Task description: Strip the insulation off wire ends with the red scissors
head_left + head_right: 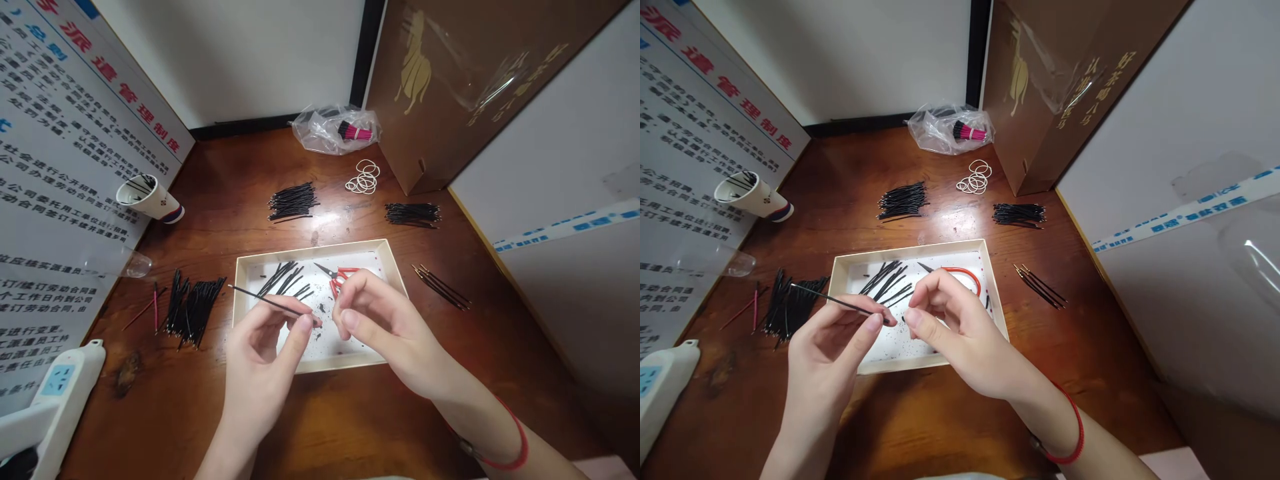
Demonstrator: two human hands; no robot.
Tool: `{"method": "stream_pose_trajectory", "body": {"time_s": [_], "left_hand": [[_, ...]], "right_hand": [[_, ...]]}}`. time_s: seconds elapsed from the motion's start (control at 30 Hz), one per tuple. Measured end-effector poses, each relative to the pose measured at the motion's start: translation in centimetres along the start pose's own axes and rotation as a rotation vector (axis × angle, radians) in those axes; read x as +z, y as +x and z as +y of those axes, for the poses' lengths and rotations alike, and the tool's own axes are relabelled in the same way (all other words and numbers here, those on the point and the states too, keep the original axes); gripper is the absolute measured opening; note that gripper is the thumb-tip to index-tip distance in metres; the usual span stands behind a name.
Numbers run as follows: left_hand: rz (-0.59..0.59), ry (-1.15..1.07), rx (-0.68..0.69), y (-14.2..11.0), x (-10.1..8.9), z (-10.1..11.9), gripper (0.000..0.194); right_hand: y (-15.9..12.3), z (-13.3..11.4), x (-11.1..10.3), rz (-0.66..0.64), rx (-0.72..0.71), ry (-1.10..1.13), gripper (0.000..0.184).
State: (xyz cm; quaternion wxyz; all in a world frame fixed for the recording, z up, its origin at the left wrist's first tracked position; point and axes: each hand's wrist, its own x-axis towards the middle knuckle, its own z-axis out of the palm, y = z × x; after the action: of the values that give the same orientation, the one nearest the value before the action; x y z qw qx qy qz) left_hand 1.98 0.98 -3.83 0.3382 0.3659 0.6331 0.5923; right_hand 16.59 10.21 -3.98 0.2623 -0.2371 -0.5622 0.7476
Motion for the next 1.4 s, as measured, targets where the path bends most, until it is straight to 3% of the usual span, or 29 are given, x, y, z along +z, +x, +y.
{"method": "stream_pose_trajectory", "body": {"time_s": [0.1, 0.23, 0.37, 0.8, 0.97, 1.13, 1.4], "left_hand": [[-0.033, 0.071, 0.017, 0.0, 0.0, 0.2, 0.007], [-0.187, 0.085, 0.018, 0.2, -0.3, 0.2, 0.01], [-0.23, 0.058, 0.063, 0.4, -0.6, 0.0, 0.016], [-0.329, 0.303, 0.498, 1.0, -1.2, 0.0, 0.023], [-0.34, 0.356, 0.552, 1.1, -1.4, -0.1, 0.021], [-0.287, 0.443, 0.594, 1.0, -1.1, 0.1, 0.02], [-0.311, 0.401, 0.585, 1.4, -1.2, 0.0, 0.022]], "right_hand": [[0.0, 0.1, 0.1, 0.021, -0.001, -0.037, 0.013], [0.1, 0.1, 0.3, 0.024, 0.016, -0.055, 0.016], [0.1, 0.0, 0.3, 0.013, 0.019, -0.046, 0.018], [0.4, 0.5, -0.3, -0.118, 0.143, 0.099, 0.029], [0.6, 1.1, -0.4, -0.171, 0.238, 0.241, 0.031], [0.7, 1.3, -0.2, -0.132, 0.302, 0.355, 0.03], [0.6, 1.3, -0.3, -0.112, 0.319, 0.35, 0.03]]}}
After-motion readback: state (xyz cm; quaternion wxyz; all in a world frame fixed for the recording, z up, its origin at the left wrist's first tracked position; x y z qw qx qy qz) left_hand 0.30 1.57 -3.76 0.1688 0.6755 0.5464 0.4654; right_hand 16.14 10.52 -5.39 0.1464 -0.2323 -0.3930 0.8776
